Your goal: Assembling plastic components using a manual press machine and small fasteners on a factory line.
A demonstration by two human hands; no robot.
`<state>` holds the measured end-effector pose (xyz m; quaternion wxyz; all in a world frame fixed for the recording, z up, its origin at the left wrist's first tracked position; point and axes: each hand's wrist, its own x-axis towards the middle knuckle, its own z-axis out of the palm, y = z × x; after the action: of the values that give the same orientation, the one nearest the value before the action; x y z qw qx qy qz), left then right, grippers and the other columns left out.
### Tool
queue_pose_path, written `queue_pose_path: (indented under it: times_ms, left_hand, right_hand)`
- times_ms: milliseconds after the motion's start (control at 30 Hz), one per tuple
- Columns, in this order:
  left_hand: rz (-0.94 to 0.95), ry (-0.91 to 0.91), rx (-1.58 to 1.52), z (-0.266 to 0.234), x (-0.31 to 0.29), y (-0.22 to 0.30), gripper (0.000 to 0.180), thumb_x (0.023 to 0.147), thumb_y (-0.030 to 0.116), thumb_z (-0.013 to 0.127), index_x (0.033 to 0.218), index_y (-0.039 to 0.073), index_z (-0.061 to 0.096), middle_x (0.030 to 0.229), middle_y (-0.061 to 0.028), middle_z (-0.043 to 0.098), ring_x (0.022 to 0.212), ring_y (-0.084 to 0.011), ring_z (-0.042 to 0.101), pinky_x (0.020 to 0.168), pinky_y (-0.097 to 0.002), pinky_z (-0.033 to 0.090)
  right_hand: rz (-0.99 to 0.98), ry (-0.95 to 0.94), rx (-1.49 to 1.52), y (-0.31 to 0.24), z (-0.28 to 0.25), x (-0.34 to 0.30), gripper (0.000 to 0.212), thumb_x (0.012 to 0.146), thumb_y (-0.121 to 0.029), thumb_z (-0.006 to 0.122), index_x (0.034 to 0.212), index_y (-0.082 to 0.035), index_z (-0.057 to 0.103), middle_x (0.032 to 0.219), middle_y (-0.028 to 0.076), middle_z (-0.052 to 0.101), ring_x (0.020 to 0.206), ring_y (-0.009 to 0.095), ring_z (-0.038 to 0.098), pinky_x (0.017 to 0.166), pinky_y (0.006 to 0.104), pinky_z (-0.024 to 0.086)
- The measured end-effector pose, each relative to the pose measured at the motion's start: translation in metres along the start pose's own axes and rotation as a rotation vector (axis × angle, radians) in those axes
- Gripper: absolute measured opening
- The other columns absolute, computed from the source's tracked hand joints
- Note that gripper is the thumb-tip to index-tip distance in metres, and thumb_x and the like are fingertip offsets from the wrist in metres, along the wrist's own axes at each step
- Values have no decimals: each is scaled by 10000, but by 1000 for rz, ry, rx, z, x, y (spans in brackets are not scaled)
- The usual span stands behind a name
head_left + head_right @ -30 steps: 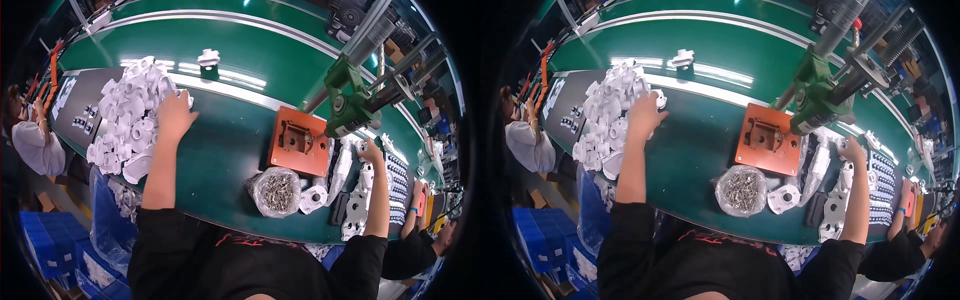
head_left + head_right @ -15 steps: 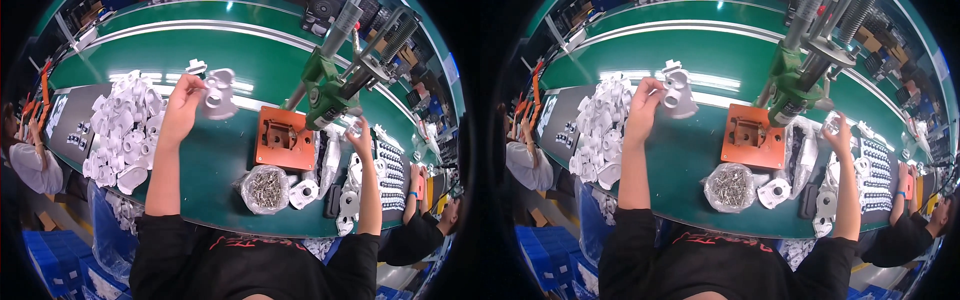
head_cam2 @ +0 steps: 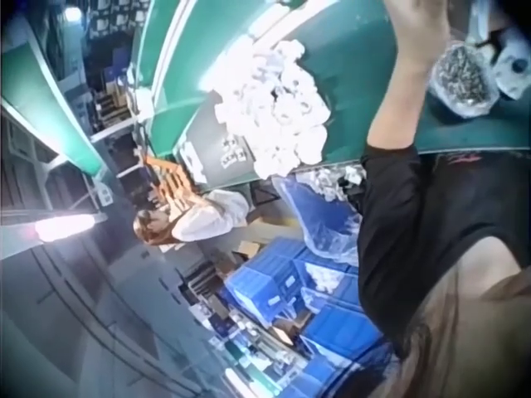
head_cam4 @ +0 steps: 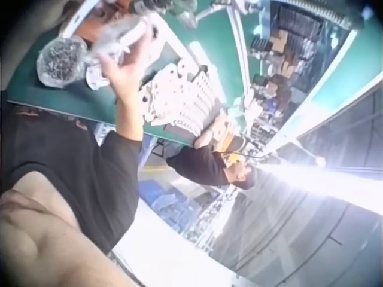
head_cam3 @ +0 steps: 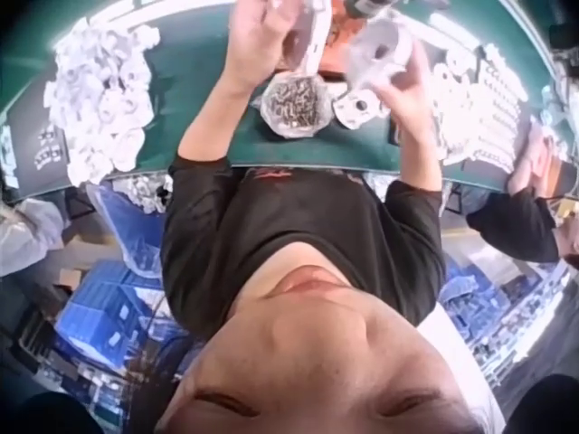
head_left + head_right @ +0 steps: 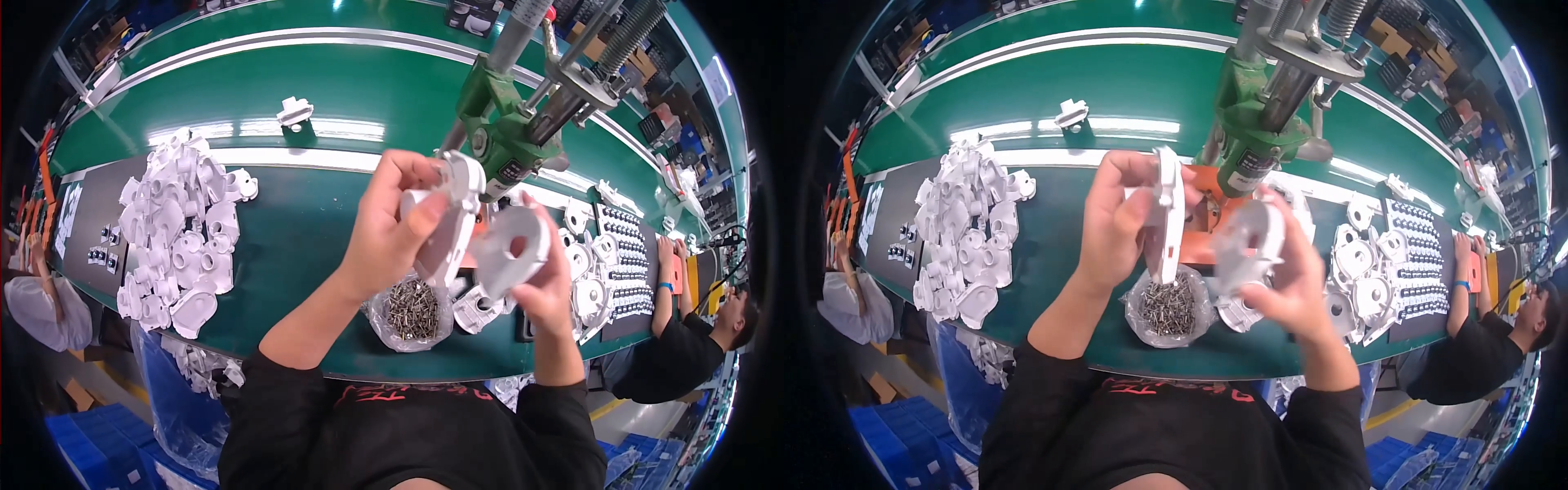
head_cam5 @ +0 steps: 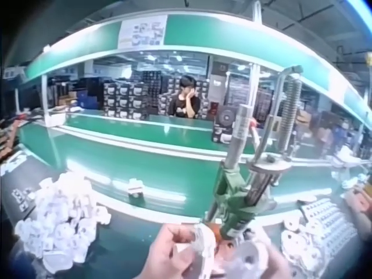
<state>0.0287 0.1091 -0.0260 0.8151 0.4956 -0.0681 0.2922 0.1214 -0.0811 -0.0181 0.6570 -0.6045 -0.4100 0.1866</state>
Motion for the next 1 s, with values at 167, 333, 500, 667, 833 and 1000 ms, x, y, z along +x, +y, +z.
queue_pose_path:
  times_ms: [167, 333, 500, 667, 833, 1000]
  left_hand:
    - [254, -1, 255, 15, -13, -15, 238, 970, 209, 441, 1066, -9, 432, 1233, -212, 534, 937, -126, 567, 804, -260, 458]
    - [251, -21, 178, 9, -8, -16, 254, 982, 226, 408, 1097, 0, 404, 1269, -243, 492, 961, -161, 560, 818, -279, 459]
    - [273, 1, 339, 21, -9, -12, 351, 931, 261, 528, 1121, 9, 375, 1199, -204, 476, 919, -178, 522, 783, -290, 454]
    - [405, -208, 822, 23, -18, 5, 401, 773, 160, 714, 1074, 17, 490, 1013, -140, 514, 831, -245, 554, 704, -322, 482]
    - [281, -230, 960, 25, -22, 9, 369, 755, 55, 691, 1096, 29, 552, 1030, -140, 567, 807, -269, 612, 650, -323, 508]
    - [126, -393, 1238, -12, -15, 19, 226, 746, 40, 631, 967, 49, 582, 967, -112, 600, 791, -293, 622, 645, -354, 504]
  right_hand:
    - [-202, -176, -321, 0, 38, 23, 762, 701, -313, 723, 1302, 54, 430, 1257, 138, 396, 1182, 235, 415, 952, 337, 398]
    - [-39, -122, 63, -3, 52, 19, 836, 695, -115, 752, 1400, -19, 312, 1264, 132, 415, 1162, 254, 467, 953, 359, 420]
    - [-25, -120, 106, -5, 34, 15, 942, 649, -96, 802, 1406, -35, 245, 1305, 108, 404, 1204, 212, 447, 997, 364, 402]
    - [-12, 109, 138, -1, 22, 14, 804, 695, -123, 777, 1337, -14, 305, 1233, 117, 475, 1137, 199, 494, 941, 340, 422]
    - [-36, 164, 296, 10, 17, 2, 639, 837, -196, 646, 1342, 46, 340, 1195, 142, 529, 1066, 198, 541, 908, 332, 438]
    - [96, 31, -132, 9, -31, -12, 348, 891, -139, 542, 1165, 75, 540, 935, 135, 658, 885, 198, 623, 810, 303, 459]
